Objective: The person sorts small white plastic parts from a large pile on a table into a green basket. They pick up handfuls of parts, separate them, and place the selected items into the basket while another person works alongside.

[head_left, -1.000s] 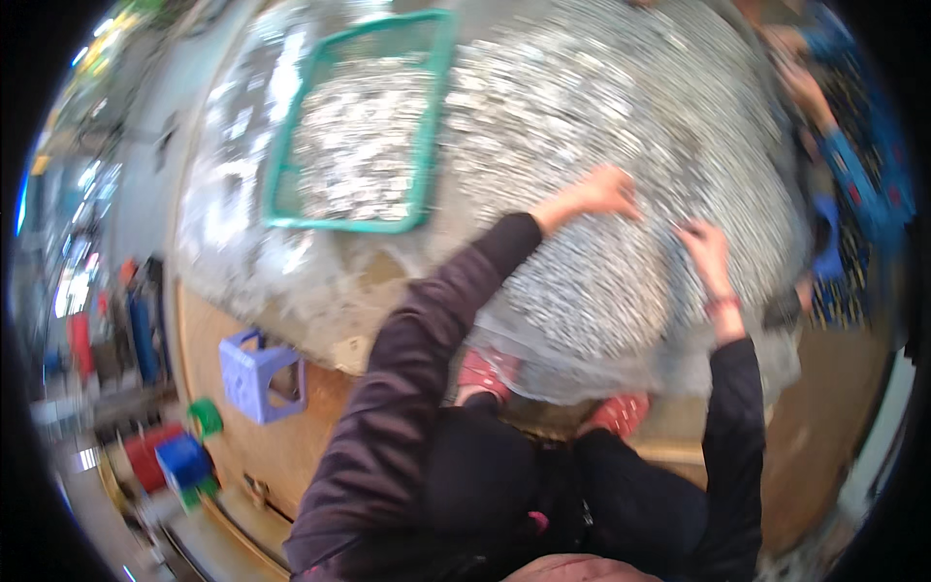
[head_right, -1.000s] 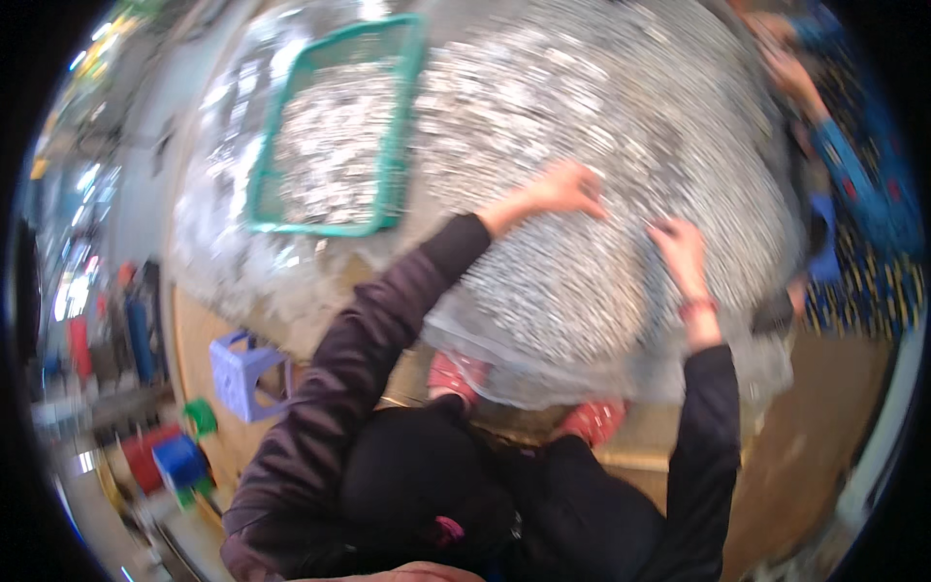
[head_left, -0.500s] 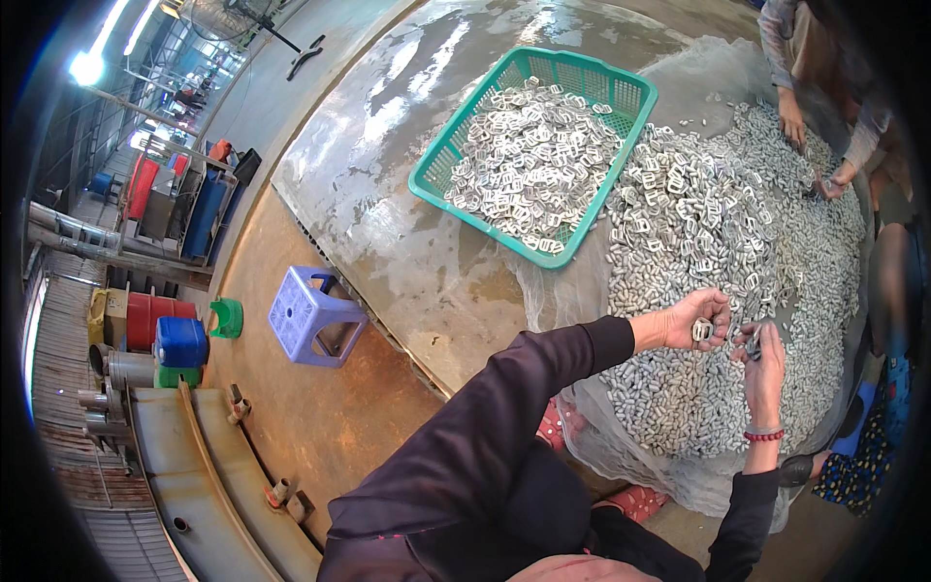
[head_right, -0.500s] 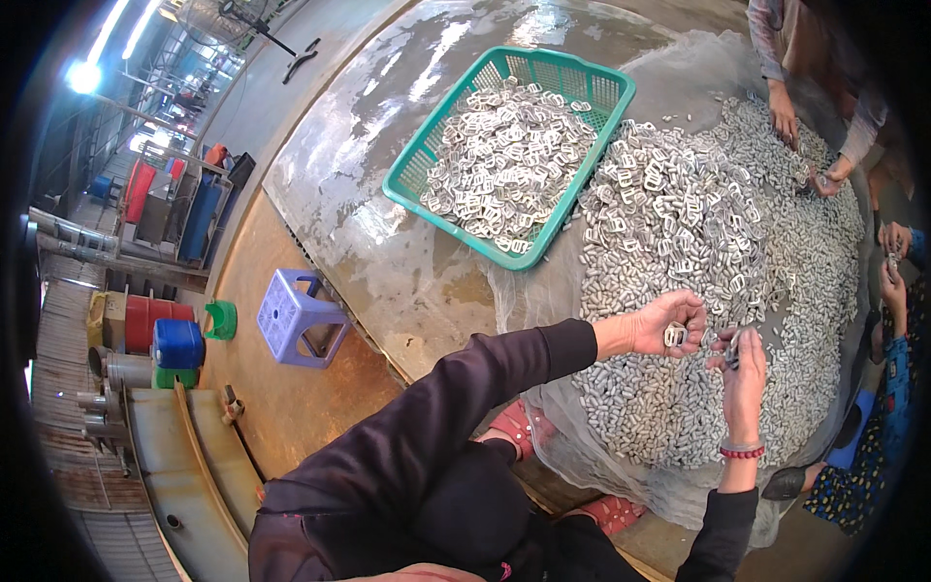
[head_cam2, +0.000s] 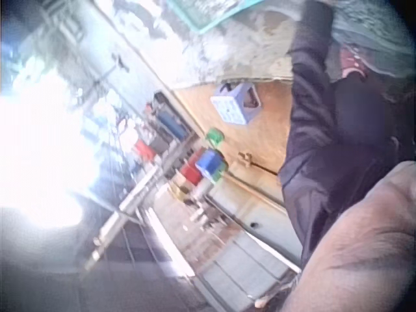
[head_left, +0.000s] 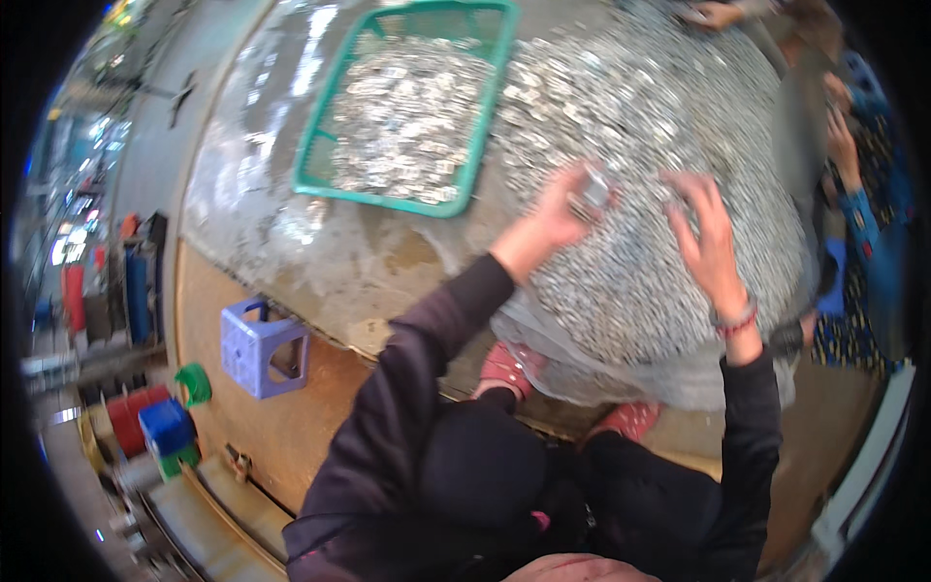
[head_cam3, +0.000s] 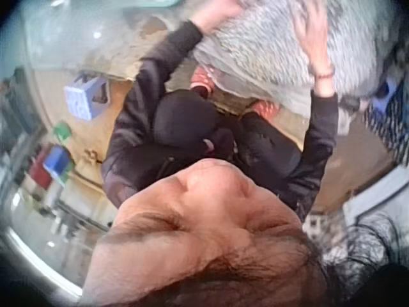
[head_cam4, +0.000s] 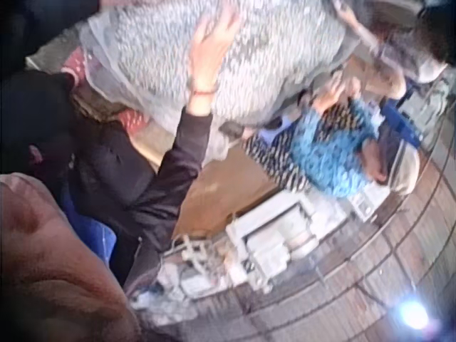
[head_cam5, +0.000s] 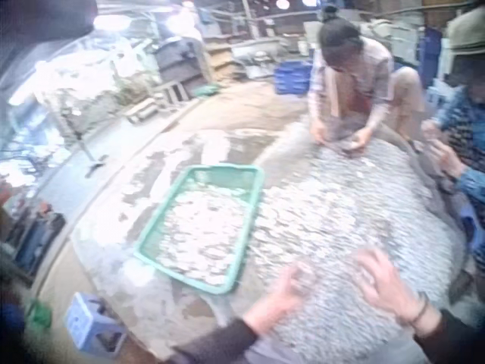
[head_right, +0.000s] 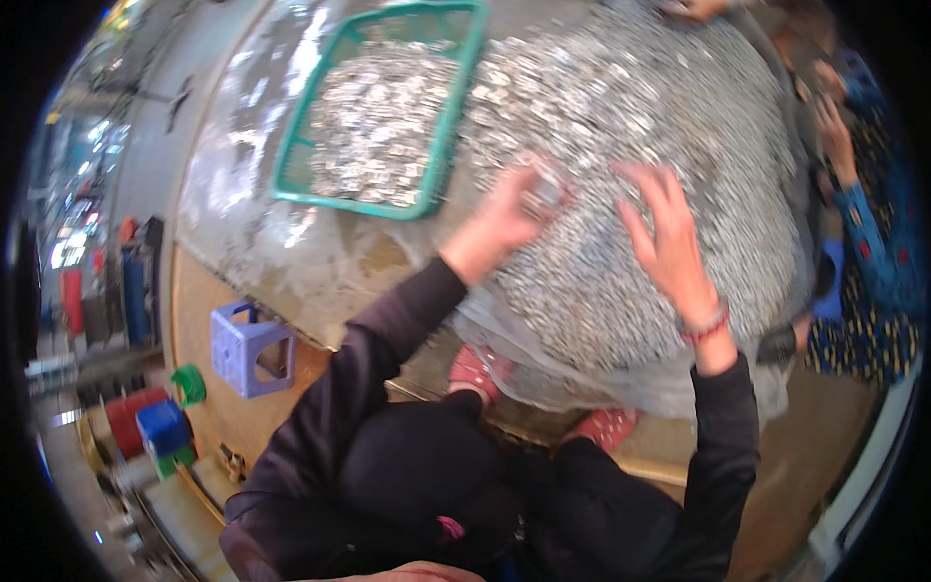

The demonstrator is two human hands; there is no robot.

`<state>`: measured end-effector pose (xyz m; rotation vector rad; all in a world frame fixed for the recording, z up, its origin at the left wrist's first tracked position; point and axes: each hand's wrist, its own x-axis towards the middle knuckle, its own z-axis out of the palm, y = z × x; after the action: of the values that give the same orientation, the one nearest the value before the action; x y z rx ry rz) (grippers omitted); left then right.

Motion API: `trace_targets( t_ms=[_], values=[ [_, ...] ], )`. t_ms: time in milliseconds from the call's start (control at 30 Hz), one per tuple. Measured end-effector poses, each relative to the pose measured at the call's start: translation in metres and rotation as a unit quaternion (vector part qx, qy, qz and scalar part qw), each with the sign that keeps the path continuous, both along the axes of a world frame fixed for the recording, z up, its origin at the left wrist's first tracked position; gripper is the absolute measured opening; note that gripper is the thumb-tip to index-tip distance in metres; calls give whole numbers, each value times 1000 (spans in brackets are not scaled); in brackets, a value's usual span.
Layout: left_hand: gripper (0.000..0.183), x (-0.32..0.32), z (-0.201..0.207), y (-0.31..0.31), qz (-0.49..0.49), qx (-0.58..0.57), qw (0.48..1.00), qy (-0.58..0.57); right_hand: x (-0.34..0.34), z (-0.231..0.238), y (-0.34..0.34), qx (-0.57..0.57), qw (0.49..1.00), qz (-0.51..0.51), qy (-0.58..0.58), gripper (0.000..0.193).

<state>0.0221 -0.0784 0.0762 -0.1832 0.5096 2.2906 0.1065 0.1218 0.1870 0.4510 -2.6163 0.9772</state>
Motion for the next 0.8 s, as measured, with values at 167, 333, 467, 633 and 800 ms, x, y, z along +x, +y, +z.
trace_targets(
  t_ms=[167, 333, 467, 633, 800],
  values=[
    [21, -71, 72, -123, 84, 57, 987, 125, -20, -43, 74, -59, 981, -119, -143, 30],
    [43, -97, 94, -215, 239, -385, 850, 268, -9, -111, 94, 38, 972, -106, -204, 52],
    [75, -92, 66, -207, 140, -913, 187, 336, -19, -131, 76, 157, 962, -106, -198, 71],
    [53, -79, 14, -107, 60, -642, 583, 494, -49, -135, 49, 155, 978, -113, -86, 72],
    [74, -72, -62, -27, 9, -724, 531, 441, -77, -167, 80, 53, 962, -259, -67, 67]
  ],
)
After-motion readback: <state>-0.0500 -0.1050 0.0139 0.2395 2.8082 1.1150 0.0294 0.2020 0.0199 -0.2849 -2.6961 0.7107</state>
